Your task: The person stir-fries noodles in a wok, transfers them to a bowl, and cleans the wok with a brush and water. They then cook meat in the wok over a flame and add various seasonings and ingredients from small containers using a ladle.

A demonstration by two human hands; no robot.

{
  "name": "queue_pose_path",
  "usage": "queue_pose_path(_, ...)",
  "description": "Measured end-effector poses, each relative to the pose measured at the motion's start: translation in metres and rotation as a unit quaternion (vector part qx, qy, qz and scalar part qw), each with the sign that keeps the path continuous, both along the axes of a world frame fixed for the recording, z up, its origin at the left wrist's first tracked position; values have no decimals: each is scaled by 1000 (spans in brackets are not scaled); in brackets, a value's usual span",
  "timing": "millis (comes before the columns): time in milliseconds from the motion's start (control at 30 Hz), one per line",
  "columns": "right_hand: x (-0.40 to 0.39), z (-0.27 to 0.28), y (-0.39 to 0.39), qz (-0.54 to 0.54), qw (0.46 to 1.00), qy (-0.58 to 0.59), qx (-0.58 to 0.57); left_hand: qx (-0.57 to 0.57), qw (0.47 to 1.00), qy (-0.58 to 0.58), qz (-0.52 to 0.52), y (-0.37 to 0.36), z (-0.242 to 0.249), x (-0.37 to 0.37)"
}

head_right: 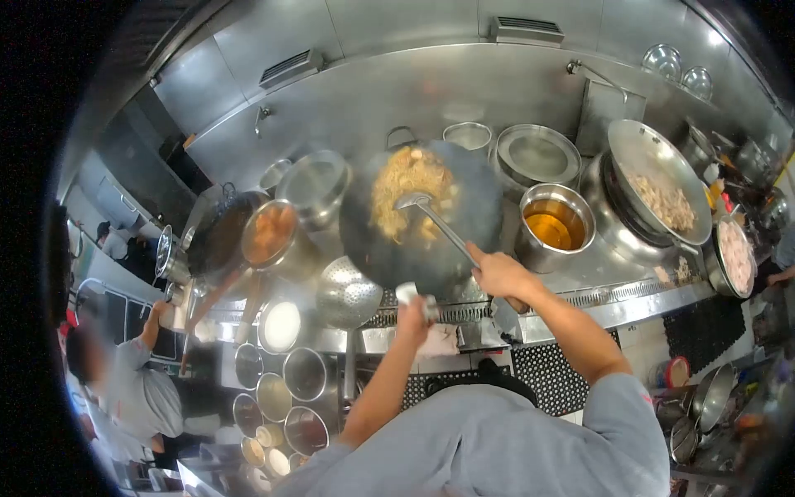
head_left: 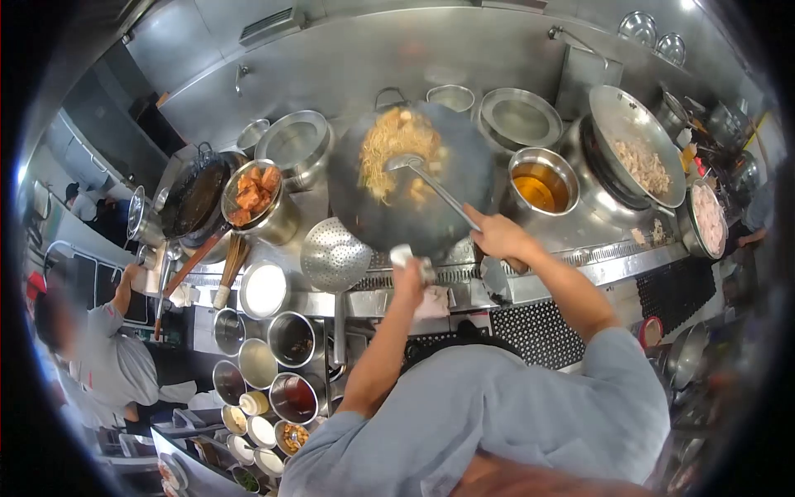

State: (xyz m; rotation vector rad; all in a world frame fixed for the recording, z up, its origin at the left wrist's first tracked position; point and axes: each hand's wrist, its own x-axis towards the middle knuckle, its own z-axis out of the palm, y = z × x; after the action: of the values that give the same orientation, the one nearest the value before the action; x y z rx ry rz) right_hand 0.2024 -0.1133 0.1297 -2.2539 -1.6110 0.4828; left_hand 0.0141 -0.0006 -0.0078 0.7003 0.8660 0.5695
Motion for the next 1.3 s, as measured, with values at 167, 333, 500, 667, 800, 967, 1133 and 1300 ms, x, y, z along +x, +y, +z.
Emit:
queue_pose_path(167, -12, 45, -84, -36, 992, 123, -8, -44, 995, 18, 90, -4, 40, 0)
queue_pose_path(333, -11, 75, -123, -60, 977, 155, -131, -21, 996, 32, 77, 72, 38, 31)
queue_pose_path(500, 4, 21, -52, -125, 963, 236, -42, -76, 994, -68, -40, 79, 19, 21)
queue_pose_path(667, 21, 2, -10, -123, 957, 261, 39, -49, 993, -85, -60, -4, 26, -64)
queue_pose_path(800, 23, -16, 7, -12, 995, -30, 96, -33, 995, -55, -74, -90, 10, -156)
queue_pose_path(967, -88, -2, -22, 428, 829, 334, 134, -48, 984, 165, 50, -243, -29, -230)
queue_pose_path(1133, -204, -15, -73, 865, 427, 109, -238, -8, 859, 502, -102, -394, -131, -217)
queue_pose_path(1300, -275, -126, -94, 802, 374, 81, -460, -124, 881, 442, 114, -438, -88, -193)
